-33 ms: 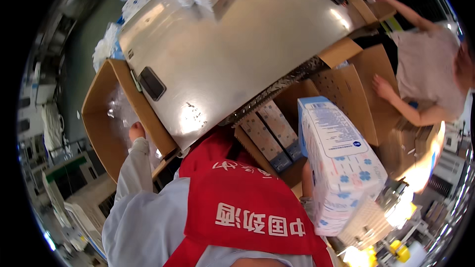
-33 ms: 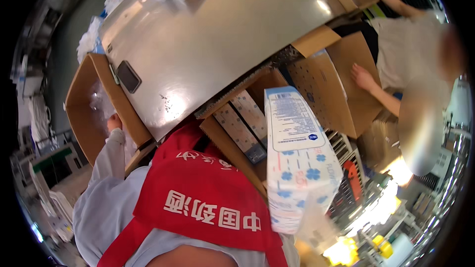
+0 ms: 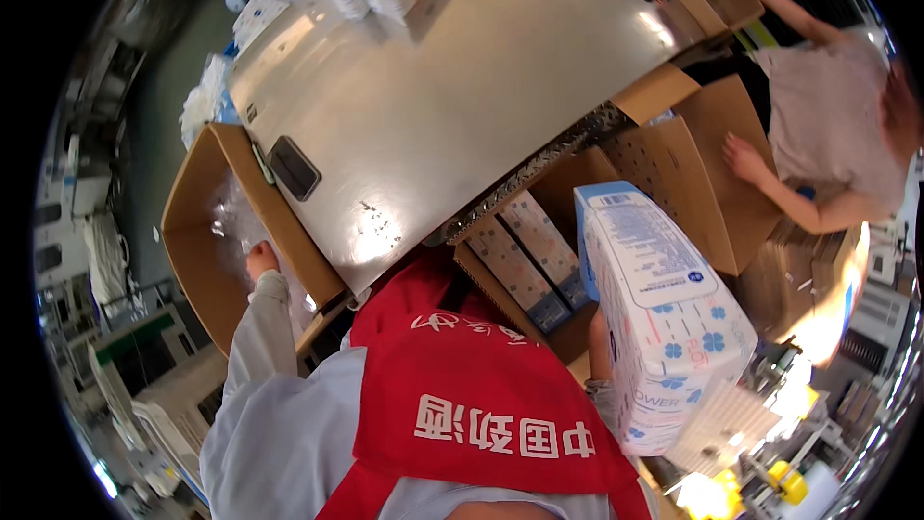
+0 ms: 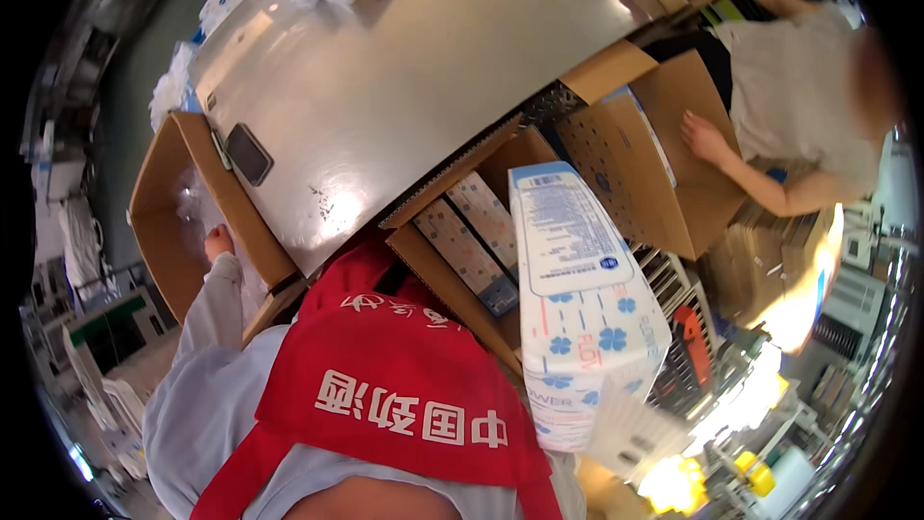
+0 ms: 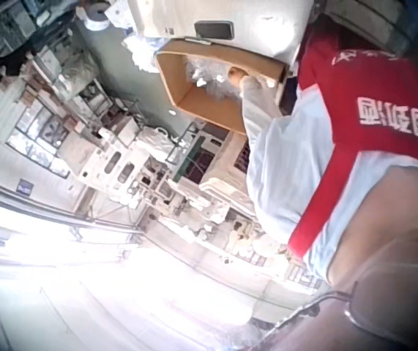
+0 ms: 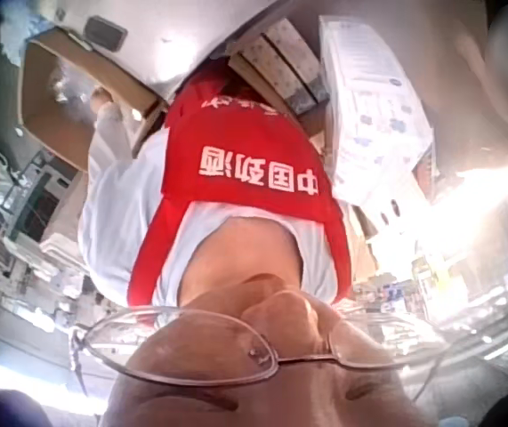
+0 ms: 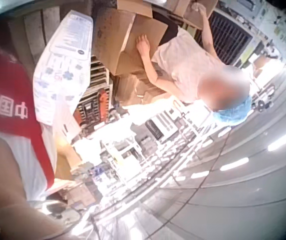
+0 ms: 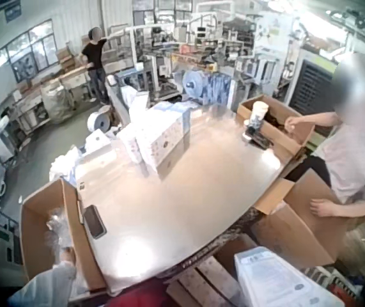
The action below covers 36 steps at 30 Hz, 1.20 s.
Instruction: The person picks up several packaged items from a metal table and places them into cardboard boxes, then slides the filled boxes onto a roller conveyor.
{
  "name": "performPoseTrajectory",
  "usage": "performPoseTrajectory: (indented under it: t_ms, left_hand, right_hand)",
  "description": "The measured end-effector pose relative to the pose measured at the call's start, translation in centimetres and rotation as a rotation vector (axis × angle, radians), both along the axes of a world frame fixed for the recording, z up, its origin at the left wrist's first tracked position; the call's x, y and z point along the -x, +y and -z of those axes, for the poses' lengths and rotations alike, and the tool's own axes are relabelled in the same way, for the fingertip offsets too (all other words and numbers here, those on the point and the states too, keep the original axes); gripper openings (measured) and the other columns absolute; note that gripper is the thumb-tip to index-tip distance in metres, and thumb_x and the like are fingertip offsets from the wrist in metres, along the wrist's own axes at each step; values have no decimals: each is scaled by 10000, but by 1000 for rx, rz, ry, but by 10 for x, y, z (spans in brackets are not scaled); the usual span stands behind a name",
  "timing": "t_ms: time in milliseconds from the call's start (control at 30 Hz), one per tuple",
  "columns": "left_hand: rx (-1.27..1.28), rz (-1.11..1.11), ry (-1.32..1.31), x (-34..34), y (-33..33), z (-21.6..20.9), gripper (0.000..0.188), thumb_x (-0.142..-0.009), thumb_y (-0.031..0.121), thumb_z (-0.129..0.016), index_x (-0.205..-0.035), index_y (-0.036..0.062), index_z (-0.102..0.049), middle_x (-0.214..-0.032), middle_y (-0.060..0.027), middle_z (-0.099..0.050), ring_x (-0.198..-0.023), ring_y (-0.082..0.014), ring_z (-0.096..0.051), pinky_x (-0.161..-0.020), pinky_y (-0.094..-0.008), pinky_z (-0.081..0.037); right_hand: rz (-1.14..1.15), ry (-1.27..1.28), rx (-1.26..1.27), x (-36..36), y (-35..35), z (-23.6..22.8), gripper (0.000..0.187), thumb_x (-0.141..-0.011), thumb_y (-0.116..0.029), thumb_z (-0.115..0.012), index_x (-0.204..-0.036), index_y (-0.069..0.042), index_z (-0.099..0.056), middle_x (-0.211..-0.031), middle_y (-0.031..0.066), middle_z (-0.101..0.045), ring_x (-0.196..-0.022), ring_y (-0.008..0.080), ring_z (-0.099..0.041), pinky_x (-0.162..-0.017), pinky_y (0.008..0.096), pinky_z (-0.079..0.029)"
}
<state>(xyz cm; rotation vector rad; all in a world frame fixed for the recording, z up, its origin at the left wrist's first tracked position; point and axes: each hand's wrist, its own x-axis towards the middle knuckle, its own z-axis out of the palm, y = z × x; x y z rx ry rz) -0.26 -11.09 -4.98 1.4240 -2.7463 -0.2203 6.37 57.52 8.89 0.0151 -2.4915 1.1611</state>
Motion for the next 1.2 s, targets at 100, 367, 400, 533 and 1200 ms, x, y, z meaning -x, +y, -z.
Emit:
performPoseTrajectory:
  t_ms: [100,367,400,533,1200]
  left_hand:
    - [-133,3,607,27,-1,-40,216,-894,175,-532,-975,39,-679,-861,-118,-679,-751,-272,-647,-723,-374,-527]
    - [-917,1782,-288,108,347,-206,253,-831,96,-622,-1069,11,-638,-1133,-186,-594,-1040,-319,-580,-887,-369,-473]
    - [-961,1861,-362,102,384,-176,306,-809,115,-640,-1104,33,-648,-1237,-185,-568,-1148,-340,-532,-977,-403,-426]
    - [-521,2033,-583,105,465,-30,383,-783,173,-662,-1143,47,-629,-1310,-200,-484,-1217,-363,-439,-1024,-422,-358]
    - [-237,1801,-192,65,447,58,1019,-666,320,-744,-1465,-5,-202,-1530,-245,-120,-1424,-407,-100,-1159,-475,-139]
  right_hand:
    - [-22,-39,-34,-17,6,-6,540,-800,-93,-669,-1275,-11,-428,-1219,226,-476,-1086,390,-504,-919,446,-431]
    - [-70,-96,-115,-33,14,-2,575,-780,-59,-669,-1294,-36,-412,-1234,244,-462,-1097,432,-495,-911,452,-446]
    - [-76,-99,-119,-32,15,2,580,-777,-55,-669,-1296,-39,-410,-1235,246,-460,-1099,437,-494,-910,453,-448]
    - [-51,-132,-182,-19,21,52,601,-767,-38,-668,-1305,-51,-402,-1243,255,-453,-1104,458,-490,-906,455,-455]
    - [189,-858,-781,-12,-21,160,734,-827,-70,-577,-1475,-66,-233,-1540,233,-113,-1426,413,-106,-1152,539,-58]
